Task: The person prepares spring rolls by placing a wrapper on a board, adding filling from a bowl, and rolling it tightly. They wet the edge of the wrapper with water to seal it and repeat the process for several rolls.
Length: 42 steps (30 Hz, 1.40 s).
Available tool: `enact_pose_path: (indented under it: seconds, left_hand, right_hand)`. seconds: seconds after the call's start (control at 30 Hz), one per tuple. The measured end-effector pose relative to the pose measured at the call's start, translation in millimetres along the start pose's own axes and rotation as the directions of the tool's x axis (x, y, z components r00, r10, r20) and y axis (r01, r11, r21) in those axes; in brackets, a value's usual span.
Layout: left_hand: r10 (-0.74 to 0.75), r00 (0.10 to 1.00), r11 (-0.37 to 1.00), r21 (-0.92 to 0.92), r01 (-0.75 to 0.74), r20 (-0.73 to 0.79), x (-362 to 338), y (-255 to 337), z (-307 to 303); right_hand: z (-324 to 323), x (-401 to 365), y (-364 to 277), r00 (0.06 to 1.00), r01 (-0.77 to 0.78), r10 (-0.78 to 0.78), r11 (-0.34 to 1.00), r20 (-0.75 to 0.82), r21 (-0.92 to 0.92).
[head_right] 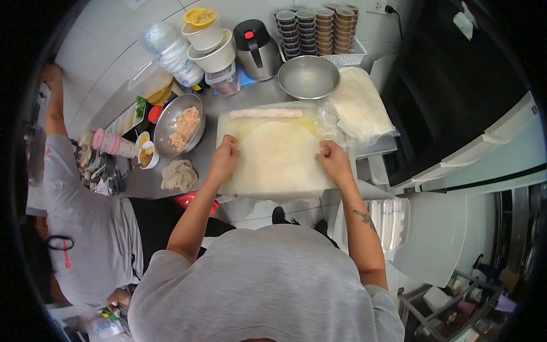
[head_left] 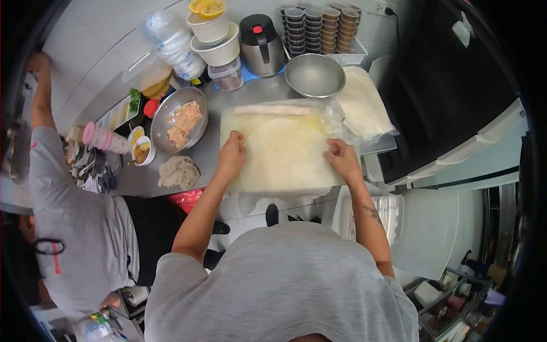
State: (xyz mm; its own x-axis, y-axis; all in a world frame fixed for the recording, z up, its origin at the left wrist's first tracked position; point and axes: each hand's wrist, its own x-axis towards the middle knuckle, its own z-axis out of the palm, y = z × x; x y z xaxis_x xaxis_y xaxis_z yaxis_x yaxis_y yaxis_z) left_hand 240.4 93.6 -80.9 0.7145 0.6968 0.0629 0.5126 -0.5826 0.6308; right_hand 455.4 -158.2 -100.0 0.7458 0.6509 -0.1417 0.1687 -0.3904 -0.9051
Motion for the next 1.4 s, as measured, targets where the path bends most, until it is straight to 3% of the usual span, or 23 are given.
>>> enact_pose_path:
  seconds: [0.1,0.2,0.3,0.33,0.4,0.5,0.63,0.73,0.83,0.93,0.97,1.03,1.13,1.2,1.27,1.3,1.33,1.37,1.4]
  left_hand:
    - [0.067,0.992,0.997,0.056,-0.061,-0.108,-2,-7,10]
    - [0.062,0.992,0.998,0.009,-0.061,-0.108,-2,-10,8]
    - [-0.012,0.999,0.99,0.14,0.004,0.053,-1,3,-7]
    - [0.018,0.999,0.979,0.203,-0.025,0.038,2,12,-12]
    - [0.099,0.995,0.944,0.315,-0.096,0.006,19,35,-18]
    - [0.387,0.92,0.922,0.03,-0.386,-0.052,75,95,-6]
    - [0.622,0.782,0.78,-0.049,-0.623,-0.033,152,161,61]
    - [0.541,0.716,0.798,0.001,-0.603,0.441,199,170,101]
    - [0.445,0.669,0.797,0.078,-0.599,0.596,224,171,114]
    - [0.459,0.835,0.888,-0.174,-0.425,0.302,227,163,110]
    - [0.393,0.874,0.876,-0.404,-0.263,0.284,226,158,104]
    - [0.247,0.921,0.634,-0.769,0.081,0.3,197,156,67]
    - [0.272,0.897,0.467,-0.863,0.193,0.347,148,136,29]
    - [0.161,0.889,0.621,-0.744,0.247,0.429,103,133,25]
    - [0.146,0.903,0.832,-0.544,0.109,0.405,85,97,87]
    - [0.207,0.962,0.928,-0.347,-0.136,0.175,72,87,100]
    - [0.319,0.947,0.944,-0.072,-0.321,-0.035,59,79,110]
    - [0.47,0.86,0.874,0.237,-0.423,-0.198,52,70,116]
    - [0.335,0.904,0.94,0.165,-0.299,-0.267,54,53,112]
  right_hand:
    - [-2,0,-8,1.0,0.02,-0.019,0.997,0.017,-0.076]
    - [-3,-4,-14,0.997,0.082,-0.08,0.991,0.018,-0.11]
    - [0,-5,-14,0.993,0.117,-0.117,0.979,0.014,-0.169]
    - [2,-6,-13,0.993,0.117,-0.117,0.973,0.008,-0.198]
    - [3,-10,-17,0.995,0.092,-0.095,0.966,0.001,-0.24]
    - [4,-8,-17,0.996,0.079,-0.088,0.96,-0.02,-0.268]
    - [5,-10,-23,0.998,0.054,-0.064,0.959,-0.027,-0.277]
    - [5,-12,-25,0.998,0.033,-0.046,0.962,-0.041,-0.272]
    - [5,-14,-27,0.999,0.009,-0.021,0.964,-0.042,-0.268]
    - [6,-15,-28,0.997,0.037,-0.053,0.961,-0.051,-0.275]
    - [6,-13,-25,0.996,0.049,-0.067,0.958,-0.053,-0.284]
    - [7,-12,-23,0.996,0.057,-0.077,0.951,-0.052,-0.302]
    - [6,-11,-26,0.997,0.053,-0.071,0.941,-0.041,-0.334]
    - [6,-13,-29,0.997,0.048,-0.064,0.938,-0.035,-0.344]
    - [5,-12,-28,0.996,0.066,-0.085,0.937,-0.039,-0.344]
    - [7,-14,-28,0.995,0.072,-0.09,0.937,-0.036,-0.343]
    - [8,-15,-29,0.996,0.07,-0.086,0.933,-0.031,-0.354]
    - [8,-15,-31,0.996,0.067,-0.084,0.928,-0.03,-0.367]
    - [7,-16,-32,0.996,0.065,-0.083,0.921,-0.031,-0.384]
